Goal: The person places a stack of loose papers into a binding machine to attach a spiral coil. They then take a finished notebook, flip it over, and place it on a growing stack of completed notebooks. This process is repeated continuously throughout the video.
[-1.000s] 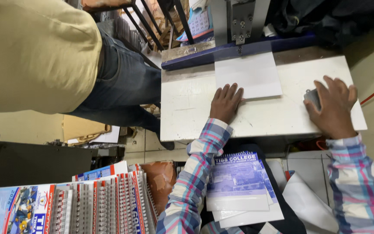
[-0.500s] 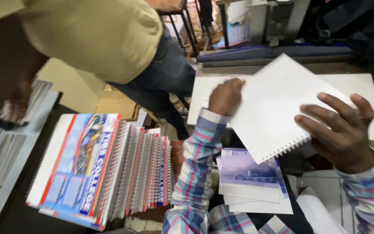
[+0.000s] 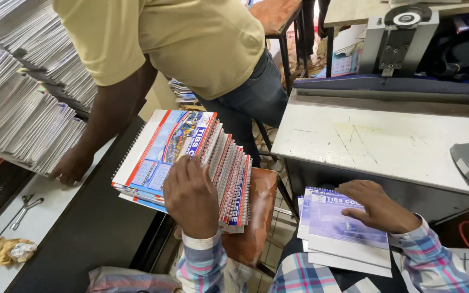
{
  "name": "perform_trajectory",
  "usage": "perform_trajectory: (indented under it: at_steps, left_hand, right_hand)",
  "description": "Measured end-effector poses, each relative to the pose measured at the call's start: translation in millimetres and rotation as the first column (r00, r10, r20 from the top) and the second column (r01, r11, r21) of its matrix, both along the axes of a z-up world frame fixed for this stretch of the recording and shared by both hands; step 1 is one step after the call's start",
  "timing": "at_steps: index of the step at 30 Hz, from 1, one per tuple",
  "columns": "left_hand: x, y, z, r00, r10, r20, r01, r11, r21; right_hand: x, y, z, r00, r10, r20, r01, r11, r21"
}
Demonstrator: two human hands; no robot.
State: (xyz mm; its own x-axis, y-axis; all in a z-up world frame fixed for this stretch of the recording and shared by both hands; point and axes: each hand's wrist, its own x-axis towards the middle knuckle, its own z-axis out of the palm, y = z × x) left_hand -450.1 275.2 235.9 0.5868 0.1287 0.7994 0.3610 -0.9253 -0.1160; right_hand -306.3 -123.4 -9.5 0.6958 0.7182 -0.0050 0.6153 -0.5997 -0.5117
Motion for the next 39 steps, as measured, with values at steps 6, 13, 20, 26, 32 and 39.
perform_trajectory:
  at_steps: [6,13,20,26,32,39]
  left_hand:
    - [-1,-5,-23,0.992,-0.032,0.122,0.012,0.986,0.164]
    - [-1,-7,-16,0.994,0.036,0.1,-0.058,0.971,0.231]
    - [-28,-41,4,0.995,-0.035,0.098,0.022,0.992,0.124]
    - [-32,-32,30,0.939,-0.304,0.162,0.255,0.929,0.268]
    - [-33,-45,61,0.831,-0.534,0.158,0.47,0.824,0.316]
    - [40,-124,79,0.516,-0.849,0.109,0.843,0.527,0.111]
  right_hand:
    - [-9,72,118,0.972,0.009,0.236,-0.076,0.957,0.279]
    - [-27,133,196,0.854,0.198,0.481,-0.394,0.85,0.35]
    - [-30,155,248,0.728,0.198,0.656,-0.515,0.79,0.334]
    - [-25,215,278,0.528,0.009,0.849,-0.557,0.758,0.339]
    - [-42,172,301,0.415,-0.17,0.894,-0.623,0.663,0.416]
    - [-43,19,279,0.339,-0.353,0.872,-0.241,0.864,0.443]
